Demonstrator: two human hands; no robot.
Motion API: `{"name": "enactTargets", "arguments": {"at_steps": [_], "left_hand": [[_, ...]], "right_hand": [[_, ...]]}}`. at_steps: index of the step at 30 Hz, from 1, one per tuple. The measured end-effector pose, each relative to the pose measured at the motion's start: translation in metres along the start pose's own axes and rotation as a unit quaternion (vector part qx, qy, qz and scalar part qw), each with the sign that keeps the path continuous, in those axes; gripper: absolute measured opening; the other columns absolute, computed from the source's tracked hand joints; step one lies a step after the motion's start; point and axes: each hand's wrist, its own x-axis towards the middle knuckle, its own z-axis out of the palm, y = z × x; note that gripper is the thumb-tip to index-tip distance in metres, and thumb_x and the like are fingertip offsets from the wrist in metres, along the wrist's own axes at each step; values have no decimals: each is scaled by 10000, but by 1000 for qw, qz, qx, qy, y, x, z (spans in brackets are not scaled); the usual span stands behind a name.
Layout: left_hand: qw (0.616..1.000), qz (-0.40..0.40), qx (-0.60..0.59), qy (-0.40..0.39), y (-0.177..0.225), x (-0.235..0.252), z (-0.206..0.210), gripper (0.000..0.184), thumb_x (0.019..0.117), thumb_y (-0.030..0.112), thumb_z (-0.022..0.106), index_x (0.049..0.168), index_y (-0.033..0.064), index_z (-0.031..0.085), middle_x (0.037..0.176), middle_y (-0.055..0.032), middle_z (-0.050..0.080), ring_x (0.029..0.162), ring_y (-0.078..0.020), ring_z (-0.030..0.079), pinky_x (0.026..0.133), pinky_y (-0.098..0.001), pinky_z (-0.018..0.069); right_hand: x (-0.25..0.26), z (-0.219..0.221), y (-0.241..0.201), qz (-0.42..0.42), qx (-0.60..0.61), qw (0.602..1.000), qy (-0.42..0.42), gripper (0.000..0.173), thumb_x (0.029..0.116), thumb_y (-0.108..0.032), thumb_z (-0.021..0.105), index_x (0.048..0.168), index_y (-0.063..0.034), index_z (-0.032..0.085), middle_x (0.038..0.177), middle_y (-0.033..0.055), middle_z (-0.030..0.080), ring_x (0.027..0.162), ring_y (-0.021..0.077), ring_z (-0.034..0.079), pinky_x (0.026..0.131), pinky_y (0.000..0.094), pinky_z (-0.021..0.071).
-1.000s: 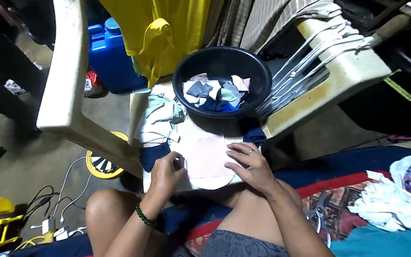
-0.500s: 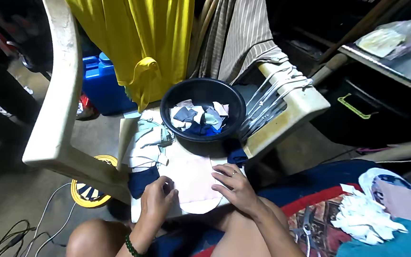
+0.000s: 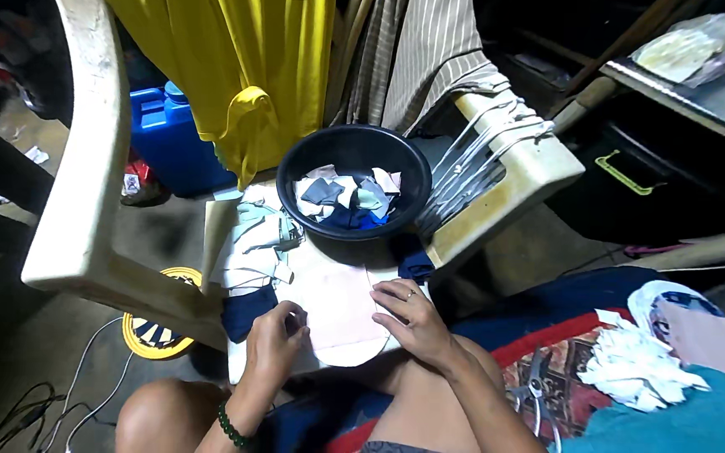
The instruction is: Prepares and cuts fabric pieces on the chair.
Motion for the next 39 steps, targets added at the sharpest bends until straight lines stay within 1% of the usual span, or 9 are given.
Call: {"name": "enactTargets", "arguments": {"at_steps": [10,15,18,20,21,23,27,30,39], "left_hand": [[998,54,10,-42,-5,8,-7,271,946,125,672,1186,1,661,817,-76,692,702,-176,657,695,-379,557],[993,78,-19,-88,-8,13,-13,346,917,70,681,1245,-10,606,869,-97,699,745,-197,671,731,-395,569],[993,61,-5,-102,-6,17,-14,346,940,66,649,1276,0,596,909,-96,696,791,-210,666,772,-414,558],[994,52,24,-93,-1,18,-16,334,954,58,635,1281,-3,602,923,-107,702,820,-240,671,794,-449,552],[994,57,40,-80,0,18,-16,318,961,53,624,1272,-9,613,923,-118,703,824,-258,672,793,-467,549],[993,78,68,-54,1,19,-13,279,967,47,607,1239,-12,637,915,-132,702,822,-284,677,781,-486,549],[988,125,90,21,2,17,-5,221,938,21,637,1146,-30,690,962,-180,714,848,-334,702,765,-510,563],[974,195,76,88,2,9,5,176,873,-9,708,1047,-25,731,1024,-205,712,837,-344,718,712,-498,587],[960,270,59,-31,4,-4,40,188,861,25,743,1039,64,792,1272,-204,677,842,-336,744,681,-495,610]], "right_hand": [[-13,-16,-23,1,-13,1000,-1,309,973,-214,619,1156,-3,750,1096,134,749,1102,235,668,1023,296,491],[-56,-50,-52,82,-64,971,216,199,981,-130,629,991,37,735,950,135,744,1018,132,672,958,234,510],[-113,-72,-53,260,-122,915,284,256,957,-62,621,1014,181,677,932,220,690,847,46,635,784,154,521],[-152,-86,-59,431,-170,872,157,316,954,-82,617,1129,180,646,1052,340,637,835,297,625,751,403,531],[-168,-94,-62,503,-164,847,56,390,953,-90,625,1226,187,604,1206,427,564,1009,497,616,880,599,502],[-200,-95,-63,564,-163,804,-99,530,954,-138,649,1362,175,520,1395,489,412,1287,652,441,1065,725,363],[-232,-60,-73,475,-261,839,-35,447,939,-75,600,1313,170,582,1259,482,520,1200,680,486,1004,722,411],[-211,-64,-87,525,-209,825,-16,541,988,-77,556,1443,184,424,1364,490,446,1309,652,419,1117,647,347],[-218,-63,-75,565,-227,793,-14,432,1004,-80,566,1360,164,541,1352,448,487,1285,602,484,1052,666,413]]}}
